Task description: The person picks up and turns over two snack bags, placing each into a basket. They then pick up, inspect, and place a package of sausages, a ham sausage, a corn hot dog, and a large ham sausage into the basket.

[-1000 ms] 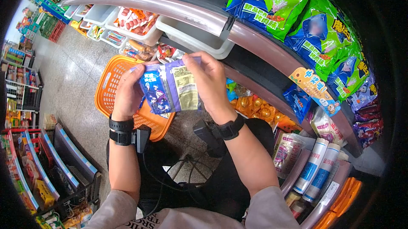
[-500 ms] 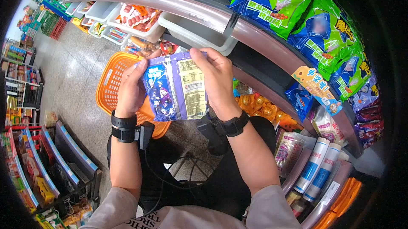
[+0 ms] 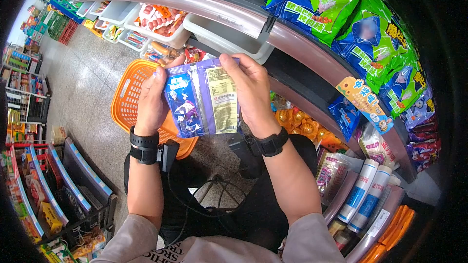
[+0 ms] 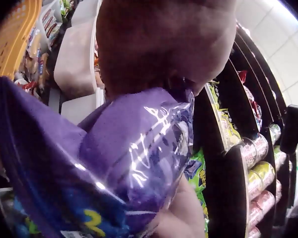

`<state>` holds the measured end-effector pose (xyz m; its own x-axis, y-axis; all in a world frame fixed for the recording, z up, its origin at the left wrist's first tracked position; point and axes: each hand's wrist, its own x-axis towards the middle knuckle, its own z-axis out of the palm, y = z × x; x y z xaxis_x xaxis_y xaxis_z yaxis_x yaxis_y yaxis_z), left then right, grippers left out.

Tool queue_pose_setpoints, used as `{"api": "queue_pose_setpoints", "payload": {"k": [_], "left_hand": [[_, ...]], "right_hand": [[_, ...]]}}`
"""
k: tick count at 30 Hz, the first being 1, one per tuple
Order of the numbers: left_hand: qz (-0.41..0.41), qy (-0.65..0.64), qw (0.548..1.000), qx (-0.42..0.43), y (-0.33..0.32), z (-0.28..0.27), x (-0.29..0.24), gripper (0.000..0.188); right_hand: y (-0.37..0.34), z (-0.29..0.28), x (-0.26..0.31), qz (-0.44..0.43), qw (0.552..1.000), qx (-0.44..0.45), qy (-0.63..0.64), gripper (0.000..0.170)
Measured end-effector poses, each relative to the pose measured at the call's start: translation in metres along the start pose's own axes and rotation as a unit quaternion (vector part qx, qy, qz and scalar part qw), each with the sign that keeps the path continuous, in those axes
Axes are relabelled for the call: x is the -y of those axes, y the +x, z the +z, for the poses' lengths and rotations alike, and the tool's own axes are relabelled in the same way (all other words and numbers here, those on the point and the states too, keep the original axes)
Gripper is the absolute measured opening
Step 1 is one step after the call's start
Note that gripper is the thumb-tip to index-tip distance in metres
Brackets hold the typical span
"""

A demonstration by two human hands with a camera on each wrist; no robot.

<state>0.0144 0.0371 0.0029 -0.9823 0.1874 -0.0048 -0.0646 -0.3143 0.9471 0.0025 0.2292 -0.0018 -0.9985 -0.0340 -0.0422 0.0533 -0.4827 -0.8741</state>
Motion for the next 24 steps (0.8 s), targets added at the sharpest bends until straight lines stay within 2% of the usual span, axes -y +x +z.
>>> {"api": "queue_pose_setpoints", "payload": {"k": [11, 24], "left_hand": [[0.033, 0.023, 0.999, -0.031, -0.0001, -0.0013, -0.0051, 0.049], [0.064, 0.019, 0.998, -0.023, -0.0038, -0.0026, -0.0054, 0.051]], "right_hand": [[-0.0005, -0.0011, 0.0028, 0.014, 0.999, 0.02, -0.032, 0.026], [-0.0042, 0.004, 0.0043, -0.049, 0.998, 0.026, -0.041, 0.025]]}}
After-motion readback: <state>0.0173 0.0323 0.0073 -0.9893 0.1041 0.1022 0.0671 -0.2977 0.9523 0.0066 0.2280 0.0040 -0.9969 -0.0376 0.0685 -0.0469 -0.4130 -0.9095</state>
